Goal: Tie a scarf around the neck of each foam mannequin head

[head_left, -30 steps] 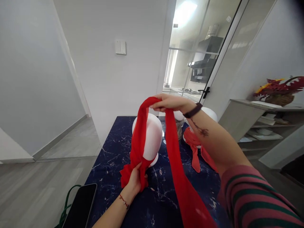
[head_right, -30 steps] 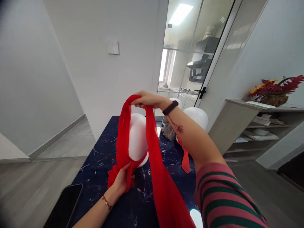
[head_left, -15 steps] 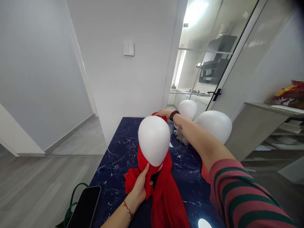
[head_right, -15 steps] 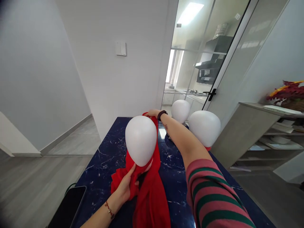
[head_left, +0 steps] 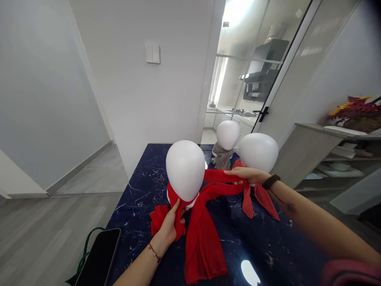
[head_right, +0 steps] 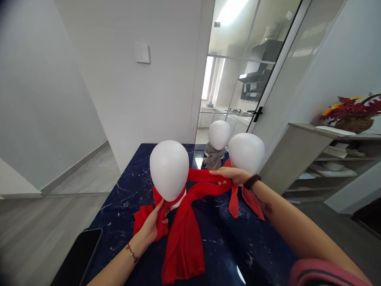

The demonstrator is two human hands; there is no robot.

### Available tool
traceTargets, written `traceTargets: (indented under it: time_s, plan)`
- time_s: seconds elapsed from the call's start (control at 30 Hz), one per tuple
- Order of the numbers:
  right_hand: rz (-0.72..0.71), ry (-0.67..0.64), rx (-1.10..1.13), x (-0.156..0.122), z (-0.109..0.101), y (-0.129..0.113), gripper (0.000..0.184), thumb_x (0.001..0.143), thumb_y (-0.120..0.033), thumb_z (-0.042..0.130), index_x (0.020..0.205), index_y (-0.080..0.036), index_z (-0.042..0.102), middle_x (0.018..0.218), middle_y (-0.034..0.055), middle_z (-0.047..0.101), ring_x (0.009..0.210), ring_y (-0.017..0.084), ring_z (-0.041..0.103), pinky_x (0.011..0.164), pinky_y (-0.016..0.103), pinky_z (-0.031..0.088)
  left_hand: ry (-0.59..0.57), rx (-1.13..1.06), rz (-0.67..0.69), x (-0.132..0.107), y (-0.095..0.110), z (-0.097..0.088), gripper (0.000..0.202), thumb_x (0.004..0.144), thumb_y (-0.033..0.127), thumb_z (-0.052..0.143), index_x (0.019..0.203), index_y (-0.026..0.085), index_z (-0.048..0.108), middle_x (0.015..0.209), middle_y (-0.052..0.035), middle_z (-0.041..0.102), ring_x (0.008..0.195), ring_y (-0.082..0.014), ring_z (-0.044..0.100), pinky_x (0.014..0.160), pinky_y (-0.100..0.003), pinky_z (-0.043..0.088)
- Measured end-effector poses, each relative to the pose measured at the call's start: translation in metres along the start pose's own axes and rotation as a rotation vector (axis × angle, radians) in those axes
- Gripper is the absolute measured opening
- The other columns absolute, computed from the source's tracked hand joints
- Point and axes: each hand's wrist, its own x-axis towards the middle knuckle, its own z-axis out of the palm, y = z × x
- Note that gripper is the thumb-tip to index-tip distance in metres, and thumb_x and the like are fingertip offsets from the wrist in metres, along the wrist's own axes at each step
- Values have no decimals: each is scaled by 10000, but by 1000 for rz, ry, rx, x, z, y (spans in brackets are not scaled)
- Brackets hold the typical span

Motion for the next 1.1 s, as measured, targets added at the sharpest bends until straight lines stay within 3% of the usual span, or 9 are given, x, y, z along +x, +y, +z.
traceTargets:
  time_s: [0.13, 0.27, 0.33, 0.43, 0.57, 0.73, 0.83, 0.9, 1.1]
  plan:
    - [132, -496, 214, -59, 25, 20, 410, 785, -437, 585, 836, -41, 679, 725, 96, 683, 630, 109, 618, 609, 204, 446, -13, -17, 56, 1, -1, 0, 292, 792, 386, 646, 935, 133, 616, 768, -52, 665, 414, -37, 461, 333, -136, 298]
    - [4, -652, 361, -100, 62, 23, 456, 653, -311, 754, 1043, -94, 661, 1001, 107, 679, 993, 195, 622, 923, 314, 425, -32, -14, 55, 0, -1, -1, 299, 790, 401, 644, 934, 139, 619, 754, -40, 657, 430, -47, 484, 337, -139, 311]
    - [17, -626, 471, -116, 79, 24, 565, 659, -262, 756, 1188, -145, 593, 1089, 104, 656, 1035, 205, 612, 950, 349, 423, -42, -3, 50, 1, -2, -3, 312, 784, 414, 647, 944, 148, 620, 739, -24, 651, 412, -45, 468, 338, -148, 322]
    - [66, -432, 754, -131, 102, 33, 666, 607, -312, 796, 1219, -174, 572, 1118, 110, 650, 995, 214, 635, 884, 336, 474, -63, 24, 21, 4, -2, -6, 331, 792, 438, 628, 959, 152, 622, 755, -21, 655, 379, -36, 432, 327, -160, 320]
    - [223, -109, 1104, -143, 139, 50, 358, 693, -398, 723, 994, -206, 691, 1057, 83, 692, 985, 202, 650, 945, 334, 444, -67, 23, 34, 4, -1, -4, 349, 802, 444, 614, 980, 144, 620, 769, -34, 659, 380, -29, 431, 316, -146, 299]
    - [334, -284, 1342, -154, 204, 52, 470, 707, -502, 652, 1024, -157, 692, 1123, 134, 664, 1134, 270, 572, 1012, 399, 396, -33, 24, 12, -2, 1, 1, 333, 804, 439, 612, 963, 146, 616, 728, -20, 655, 339, -27, 388, 315, -158, 320]
    - [402, -188, 1432, -154, 238, 48, 455, 741, -469, 630, 1002, -102, 692, 1031, 139, 695, 1078, 261, 604, 992, 397, 415, -48, 23, 2, -3, 2, 3, 298, 823, 423, 591, 933, 148, 620, 720, -21, 657, 351, -34, 415, 317, -157, 320]
    - [414, -151, 1467, -151, 253, 44, 423, 744, -448, 639, 979, -102, 698, 961, 132, 712, 1034, 255, 626, 969, 387, 433, -43, 19, 7, -3, 2, 3, 281, 824, 414, 595, 911, 149, 619, 712, -13, 657, 346, -27, 406, 316, -151, 314]
    - [386, -347, 1538, -115, 273, 21, 422, 782, -454, 614, 1017, -108, 669, 938, 114, 712, 965, 226, 653, 917, 360, 462, -131, -5, -49, -4, 0, 1, 291, 799, 389, 632, 913, 122, 631, 675, -27, 672, 368, -48, 455, 358, -167, 369]
